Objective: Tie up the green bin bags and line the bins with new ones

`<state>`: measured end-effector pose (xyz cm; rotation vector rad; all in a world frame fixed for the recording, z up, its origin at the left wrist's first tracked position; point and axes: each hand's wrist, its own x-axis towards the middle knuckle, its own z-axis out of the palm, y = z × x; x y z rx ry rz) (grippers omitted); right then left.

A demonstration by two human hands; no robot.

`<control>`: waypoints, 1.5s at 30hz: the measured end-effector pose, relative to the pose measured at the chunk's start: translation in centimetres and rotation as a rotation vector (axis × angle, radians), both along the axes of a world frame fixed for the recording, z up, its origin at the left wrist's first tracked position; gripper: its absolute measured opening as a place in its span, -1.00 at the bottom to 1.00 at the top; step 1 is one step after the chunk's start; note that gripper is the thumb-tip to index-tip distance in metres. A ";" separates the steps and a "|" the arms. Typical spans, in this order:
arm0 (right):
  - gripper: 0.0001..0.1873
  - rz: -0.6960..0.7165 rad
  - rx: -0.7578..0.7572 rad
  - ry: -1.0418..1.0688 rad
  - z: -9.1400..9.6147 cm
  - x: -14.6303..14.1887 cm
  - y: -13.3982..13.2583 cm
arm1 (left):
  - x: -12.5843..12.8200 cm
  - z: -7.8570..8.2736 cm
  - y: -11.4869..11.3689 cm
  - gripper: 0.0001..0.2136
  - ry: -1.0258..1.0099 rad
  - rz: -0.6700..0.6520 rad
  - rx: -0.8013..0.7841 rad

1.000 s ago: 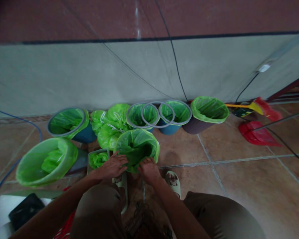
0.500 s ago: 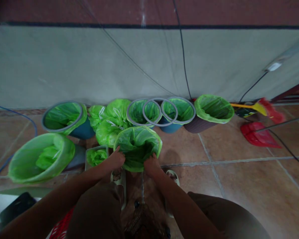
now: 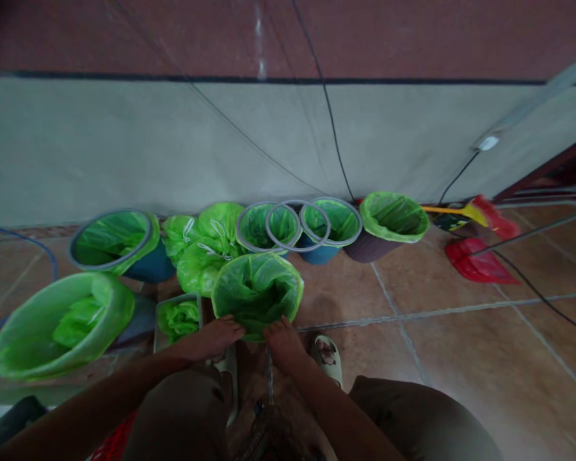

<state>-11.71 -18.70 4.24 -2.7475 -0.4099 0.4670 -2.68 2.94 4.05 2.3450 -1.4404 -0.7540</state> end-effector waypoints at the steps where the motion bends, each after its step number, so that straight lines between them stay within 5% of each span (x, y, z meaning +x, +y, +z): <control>1: -0.66 -0.010 -0.029 0.024 -0.5 0.2 0.4 | 0.1 -0.8 0.1 -0.75 -0.002 0.009 -0.009; 6: -0.68 -0.071 -0.093 0.136 -1.5 1.4 2.9 | 1.9 -2.1 0.9 -0.75 -0.071 -0.065 -0.065; 11: -0.63 -0.144 0.154 -0.001 0.3 0.5 4.8 | 5.6 1.3 1.8 -0.77 -0.262 -0.116 0.090; 14: -0.61 -0.241 0.296 -0.167 1.5 -0.2 2.9 | 6.7 3.4 2.4 -0.61 -0.404 -0.055 0.205; 18: -0.64 -0.393 0.188 -0.253 2.0 0.4 -2.4 | 4.2 4.6 1.9 -0.44 -0.407 0.027 0.139; 23: -0.60 -0.120 -0.004 -0.091 2.4 3.4 -6.5 | -0.1 3.0 -0.8 -0.65 -0.184 -0.060 -0.027; 27: -0.61 0.042 -0.133 0.032 2.2 5.4 -6.7 | -0.2 0.2 -1.5 -0.82 -0.213 -0.098 0.081; 31: -0.66 0.052 -0.150 0.071 1.2 6.6 -6.8 | 0.3 -1.6 -0.7 -0.88 -0.266 -0.141 0.182; 41: -0.68 0.095 -0.063 0.034 1.5 6.3 -7.6 | 0.4 -1.4 0.9 -0.84 -0.293 -0.150 0.209; 45: -0.71 0.202 -0.183 -0.005 1.4 5.5 -7.7 | 0.4 -1.9 1.2 -0.87 -0.362 -0.148 0.199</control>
